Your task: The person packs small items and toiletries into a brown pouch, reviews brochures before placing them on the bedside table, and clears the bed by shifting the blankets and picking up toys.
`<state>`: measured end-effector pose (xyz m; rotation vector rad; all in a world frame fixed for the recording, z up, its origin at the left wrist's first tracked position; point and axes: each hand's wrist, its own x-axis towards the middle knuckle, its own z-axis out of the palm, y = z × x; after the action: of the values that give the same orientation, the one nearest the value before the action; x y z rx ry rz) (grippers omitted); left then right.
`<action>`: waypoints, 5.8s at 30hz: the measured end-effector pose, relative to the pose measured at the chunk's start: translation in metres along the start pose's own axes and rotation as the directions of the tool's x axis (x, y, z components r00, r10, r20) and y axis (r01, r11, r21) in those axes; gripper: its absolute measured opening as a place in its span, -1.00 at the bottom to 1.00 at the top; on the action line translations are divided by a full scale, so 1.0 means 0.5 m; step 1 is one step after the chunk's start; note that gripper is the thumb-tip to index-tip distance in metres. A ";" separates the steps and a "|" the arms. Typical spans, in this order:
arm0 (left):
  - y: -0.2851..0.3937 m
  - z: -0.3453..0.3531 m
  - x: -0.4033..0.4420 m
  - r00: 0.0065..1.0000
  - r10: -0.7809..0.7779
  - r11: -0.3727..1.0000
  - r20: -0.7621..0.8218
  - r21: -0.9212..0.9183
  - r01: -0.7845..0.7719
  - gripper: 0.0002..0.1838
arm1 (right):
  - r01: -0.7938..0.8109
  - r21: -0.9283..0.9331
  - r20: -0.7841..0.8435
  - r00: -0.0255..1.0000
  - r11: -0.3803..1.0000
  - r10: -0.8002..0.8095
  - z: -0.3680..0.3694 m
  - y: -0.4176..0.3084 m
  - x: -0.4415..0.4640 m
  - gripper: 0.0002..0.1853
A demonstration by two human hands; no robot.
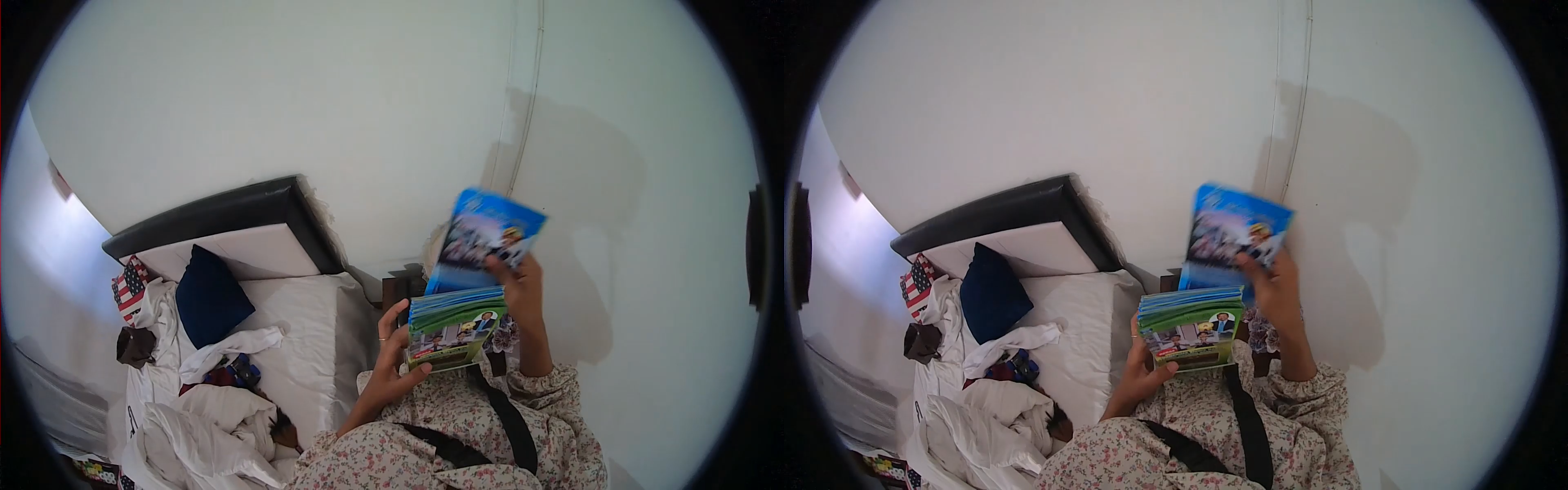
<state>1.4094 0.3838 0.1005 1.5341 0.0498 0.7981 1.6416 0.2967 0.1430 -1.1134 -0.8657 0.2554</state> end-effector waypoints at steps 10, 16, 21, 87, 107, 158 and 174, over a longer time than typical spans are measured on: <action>-0.017 0.001 -0.023 0.977 -0.213 0.975 -0.032 -0.067 0.210 -0.40 | 0.404 0.308 -0.358 0.888 0.861 -0.289 0.035 -0.097 -0.045 -0.56; -0.018 -0.003 -0.023 0.997 -0.046 0.996 0.054 0.082 0.042 -0.42 | 0.279 0.115 -0.171 0.951 0.953 -0.258 -0.007 -0.093 -0.105 -0.56; 0.009 -0.005 0.000 0.983 0.045 0.965 0.179 0.246 -0.089 -0.45 | 0.020 0.090 0.100 0.995 0.996 -0.029 -0.025 -0.132 -0.120 -0.78; -0.034 -0.005 0.007 1.000 -0.015 0.937 0.014 0.348 0.009 -0.24 | -0.256 0.041 0.297 0.926 0.966 0.233 0.037 -0.057 -0.063 -0.34; -0.002 0.022 0.011 0.994 0.105 0.786 0.023 0.611 -0.097 -0.36 | -0.386 0.091 0.220 0.907 0.918 0.360 0.052 0.029 -0.099 -0.63; 0.013 0.016 0.031 0.987 -0.112 0.765 0.117 0.644 0.011 -0.48 | -0.483 0.237 0.126 0.875 0.843 0.466 0.061 0.067 -0.099 -0.71; 0.002 0.023 0.043 0.975 -0.170 0.947 -0.144 0.248 0.202 -0.29 | -0.447 0.110 0.137 0.892 0.888 0.432 0.082 0.019 -0.080 -0.60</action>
<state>1.4310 0.3840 0.1117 1.6980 0.3988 0.7536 1.5880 0.3056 0.1225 -1.1632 -0.6678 0.7507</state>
